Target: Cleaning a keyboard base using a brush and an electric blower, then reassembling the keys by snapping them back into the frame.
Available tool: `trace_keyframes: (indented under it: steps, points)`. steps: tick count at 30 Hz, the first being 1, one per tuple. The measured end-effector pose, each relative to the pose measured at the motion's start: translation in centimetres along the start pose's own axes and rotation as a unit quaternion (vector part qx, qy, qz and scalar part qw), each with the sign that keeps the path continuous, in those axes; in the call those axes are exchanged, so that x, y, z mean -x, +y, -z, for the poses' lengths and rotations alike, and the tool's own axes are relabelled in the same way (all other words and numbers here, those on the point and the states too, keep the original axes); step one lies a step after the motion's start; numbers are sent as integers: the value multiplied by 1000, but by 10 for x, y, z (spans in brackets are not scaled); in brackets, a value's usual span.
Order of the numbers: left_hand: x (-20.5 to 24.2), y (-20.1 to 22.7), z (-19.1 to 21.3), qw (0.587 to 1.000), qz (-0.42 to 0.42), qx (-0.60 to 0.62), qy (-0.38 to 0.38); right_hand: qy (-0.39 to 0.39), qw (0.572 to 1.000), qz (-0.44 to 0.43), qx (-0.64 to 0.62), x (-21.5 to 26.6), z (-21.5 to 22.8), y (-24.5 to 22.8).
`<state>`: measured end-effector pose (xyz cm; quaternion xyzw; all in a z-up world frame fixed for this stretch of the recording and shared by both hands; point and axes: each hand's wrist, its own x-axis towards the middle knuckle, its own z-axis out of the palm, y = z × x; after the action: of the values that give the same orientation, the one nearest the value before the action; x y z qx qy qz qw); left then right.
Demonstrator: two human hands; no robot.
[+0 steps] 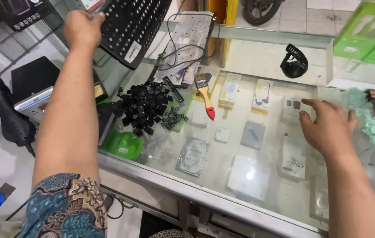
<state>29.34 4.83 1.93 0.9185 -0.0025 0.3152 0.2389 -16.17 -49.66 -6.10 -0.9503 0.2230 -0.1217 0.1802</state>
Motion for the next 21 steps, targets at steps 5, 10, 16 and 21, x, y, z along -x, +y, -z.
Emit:
trace_keyframes:
  steps: [5, 10, 16, 21]
  points:
    - [39, 51, 84, 972, -133, 70, 178, 12, 1000, 17, 5, -3, -1, 0]
    - [183, 137, 142, 879, 44, 475, 1, 117, 983, 132, -58, 0, -1, -1]
    - [398, 220, 148, 669, 240, 698, -89, -161, 826, 122, -527, 120, 42, -94]
    - [499, 268, 158, 719, 278, 598, -220, 51, 697, 43, -714, 213, -22, -77]
